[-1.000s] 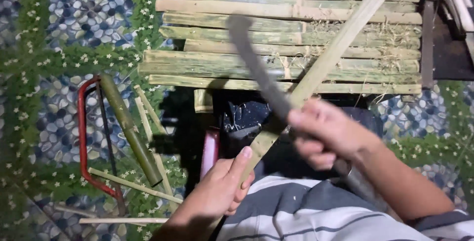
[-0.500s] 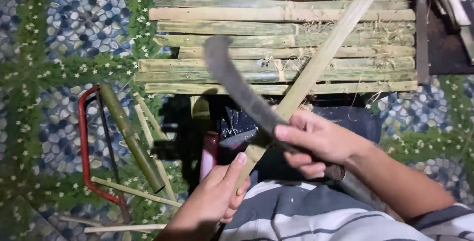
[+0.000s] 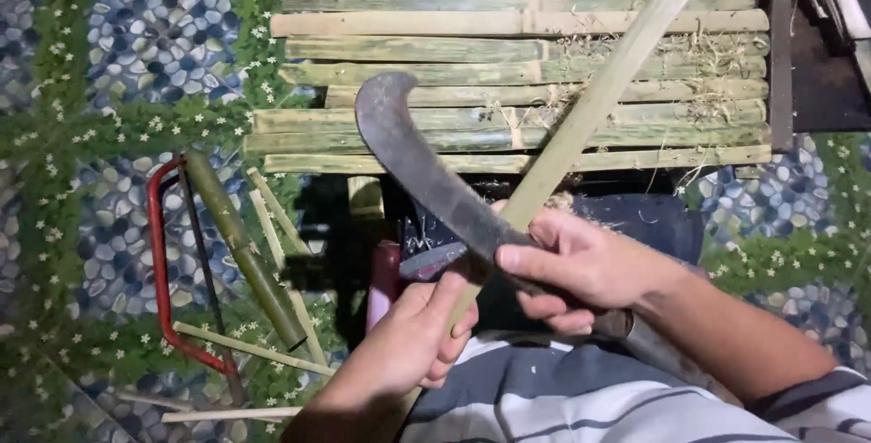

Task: Shaping a bamboo stick by shaving off thin layers using a machete.

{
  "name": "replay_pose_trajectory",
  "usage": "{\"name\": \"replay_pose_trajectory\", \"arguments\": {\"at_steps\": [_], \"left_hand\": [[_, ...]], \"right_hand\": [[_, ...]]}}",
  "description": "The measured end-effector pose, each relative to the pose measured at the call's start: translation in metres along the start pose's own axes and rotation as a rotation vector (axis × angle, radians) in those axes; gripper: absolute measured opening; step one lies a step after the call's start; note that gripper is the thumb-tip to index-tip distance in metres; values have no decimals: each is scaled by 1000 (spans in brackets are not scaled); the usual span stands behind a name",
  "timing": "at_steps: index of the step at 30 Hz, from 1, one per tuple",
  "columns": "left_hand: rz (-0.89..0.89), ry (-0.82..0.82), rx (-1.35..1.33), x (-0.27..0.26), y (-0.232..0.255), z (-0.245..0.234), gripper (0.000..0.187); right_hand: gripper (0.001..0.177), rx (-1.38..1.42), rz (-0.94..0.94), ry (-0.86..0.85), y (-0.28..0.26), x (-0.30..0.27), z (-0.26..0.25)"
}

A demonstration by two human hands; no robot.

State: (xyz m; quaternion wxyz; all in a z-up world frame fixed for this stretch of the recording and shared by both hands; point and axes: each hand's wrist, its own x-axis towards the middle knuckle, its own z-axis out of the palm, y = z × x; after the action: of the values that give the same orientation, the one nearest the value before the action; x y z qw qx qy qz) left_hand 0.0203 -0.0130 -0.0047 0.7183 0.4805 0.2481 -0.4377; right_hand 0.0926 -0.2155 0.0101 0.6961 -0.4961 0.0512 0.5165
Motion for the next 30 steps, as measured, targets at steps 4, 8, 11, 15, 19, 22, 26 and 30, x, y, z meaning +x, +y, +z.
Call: {"name": "replay_pose_trajectory", "arguments": {"at_steps": [4,8,11,15,19,22,26,30], "left_hand": [[-92,81,37,-5,23,14,52],[-58,7,85,0,39,19,53],[-95,22,-93,10,59,26,48],[-143,35,12,18,64,16,55],[-248,115,-17,11,67,15,55],[-302,45,-131,15,78,21,57],[-346,228,-71,20,120,43,55],[-315,96,-125,18,139,40,52]], "right_hand": [[17,68,-144,174,-31,0,-29],[39,98,-291,6,-47,8,-46],[23,142,-98,79,-44,14,-44],[24,23,-75,-101,-51,15,-45],[12,141,-156,3,-67,23,-71],[17,194,-192,-56,-86,28,-70],[13,248,135,-56,-87,30,-55],[18,200,15,-190,-114,30,-73]]}}
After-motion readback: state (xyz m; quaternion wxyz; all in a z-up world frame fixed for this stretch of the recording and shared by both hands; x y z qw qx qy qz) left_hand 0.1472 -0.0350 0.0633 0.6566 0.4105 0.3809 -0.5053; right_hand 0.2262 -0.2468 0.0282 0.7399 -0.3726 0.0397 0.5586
